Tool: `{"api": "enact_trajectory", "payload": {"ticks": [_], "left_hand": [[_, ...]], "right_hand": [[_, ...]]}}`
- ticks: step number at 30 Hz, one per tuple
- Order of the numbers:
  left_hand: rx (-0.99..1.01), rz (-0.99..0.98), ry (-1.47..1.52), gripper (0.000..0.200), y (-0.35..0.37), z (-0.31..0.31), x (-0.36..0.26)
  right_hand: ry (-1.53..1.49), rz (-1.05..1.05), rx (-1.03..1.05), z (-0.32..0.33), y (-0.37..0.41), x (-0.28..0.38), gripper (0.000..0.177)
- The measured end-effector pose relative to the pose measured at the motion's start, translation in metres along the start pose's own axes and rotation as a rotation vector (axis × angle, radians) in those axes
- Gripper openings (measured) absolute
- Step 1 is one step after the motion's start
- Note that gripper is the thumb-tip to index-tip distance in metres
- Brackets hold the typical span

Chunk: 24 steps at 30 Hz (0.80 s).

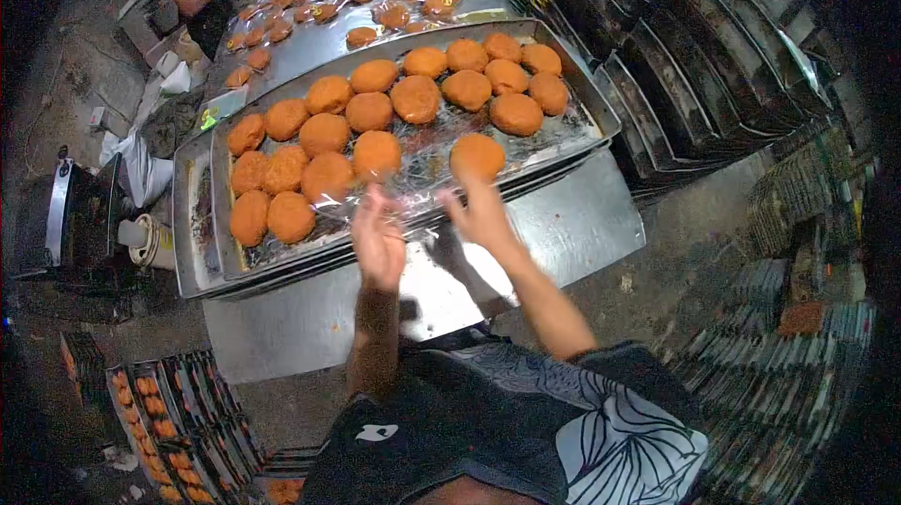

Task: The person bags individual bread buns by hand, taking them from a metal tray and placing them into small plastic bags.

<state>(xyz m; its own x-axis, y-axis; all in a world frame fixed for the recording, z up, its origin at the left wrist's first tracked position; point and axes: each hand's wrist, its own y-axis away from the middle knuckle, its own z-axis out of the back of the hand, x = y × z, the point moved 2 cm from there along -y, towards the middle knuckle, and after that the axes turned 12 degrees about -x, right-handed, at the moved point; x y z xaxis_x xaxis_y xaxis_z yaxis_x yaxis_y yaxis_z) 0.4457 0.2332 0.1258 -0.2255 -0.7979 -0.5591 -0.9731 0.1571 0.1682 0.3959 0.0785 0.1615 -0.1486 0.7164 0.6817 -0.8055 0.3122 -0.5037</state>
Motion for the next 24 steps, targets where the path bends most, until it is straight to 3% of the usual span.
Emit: {"api": "enact_trajectory", "payload": {"ticks": [1,2,3,4,5,7,9,11,12,14,15,16,17,18,19,21,23,24], "left_hand": [[-0.174,-0.087,-0.052,0.03,-0.011,0.012,-0.013],[-0.23,-0.102,0.001,0.032,-0.013,0.005,-0.029],[-0.287,-0.118,0.052,0.035,-0.011,-0.003,-0.047],[-0.291,-0.118,0.039,0.035,-0.01,-0.002,-0.061],[-0.348,-0.112,0.158,0.034,-0.011,-0.001,-0.073],[-0.405,-0.099,0.278,0.032,-0.012,0.005,-0.078],[-0.452,-0.153,0.381,0.044,-0.014,0.009,-0.074],[-0.168,-0.192,0.137,0.059,0.005,-0.013,-0.054],[-0.127,-0.197,0.114,0.058,0.004,-0.012,-0.05],[-0.078,-0.137,0.047,0.056,0.01,-0.022,-0.046],[-0.069,-0.073,-0.001,0.055,0.022,-0.032,-0.047],[0.119,0.0,-0.096,0.053,0.031,-0.038,-0.042],[0.172,0.014,0.026,0.052,0.035,-0.04,-0.024],[0.098,0.014,0.086,0.051,0.037,-0.04,-0.006],[0.019,0.016,0.147,0.051,0.042,-0.045,0.003],[0.142,0.073,0.215,0.049,0.044,-0.057,0.0],[0.044,0.11,0.053,0.045,0.048,-0.058,0.001],[0.166,0.047,-0.086,0.043,0.047,-0.046,0.014]], "right_hand": [[0.523,-0.03,-0.093,0.007,-0.021,0.005,0.057],[0.732,-0.143,0.024,-0.008,-0.036,-0.037,0.05],[0.657,-0.253,0.214,-0.001,-0.057,-0.021,0.042],[0.51,-0.25,0.067,0.0,-0.062,-0.022,0.035],[0.435,-0.347,0.2,0.0,-0.065,-0.027,0.037],[0.247,0.04,-0.058,-0.01,-0.039,-0.003,0.053],[0.099,0.431,-0.211,-0.005,-0.018,0.063,0.067],[0.072,0.534,-0.138,-0.008,-0.016,0.087,0.082],[0.083,0.521,-0.143,-0.004,-0.009,0.085,0.082],[-0.101,0.321,-0.042,0.002,0.002,0.081,0.09],[-0.092,0.427,-0.073,0.009,0.016,0.084,0.094],[-0.13,0.337,-0.178,0.009,0.023,0.084,0.093],[-0.17,0.243,-0.279,0.009,0.023,0.083,0.093],[-0.123,0.219,-0.362,0.006,0.017,0.083,0.094],[-0.12,0.086,-0.308,-0.001,0.014,0.081,0.096],[-0.41,0.076,-0.293,-0.001,0.019,0.074,0.095],[-0.13,0.06,-0.468,0.023,0.034,0.067,0.087],[-0.016,0.022,-0.46,0.032,0.023,0.054,0.074]]}}
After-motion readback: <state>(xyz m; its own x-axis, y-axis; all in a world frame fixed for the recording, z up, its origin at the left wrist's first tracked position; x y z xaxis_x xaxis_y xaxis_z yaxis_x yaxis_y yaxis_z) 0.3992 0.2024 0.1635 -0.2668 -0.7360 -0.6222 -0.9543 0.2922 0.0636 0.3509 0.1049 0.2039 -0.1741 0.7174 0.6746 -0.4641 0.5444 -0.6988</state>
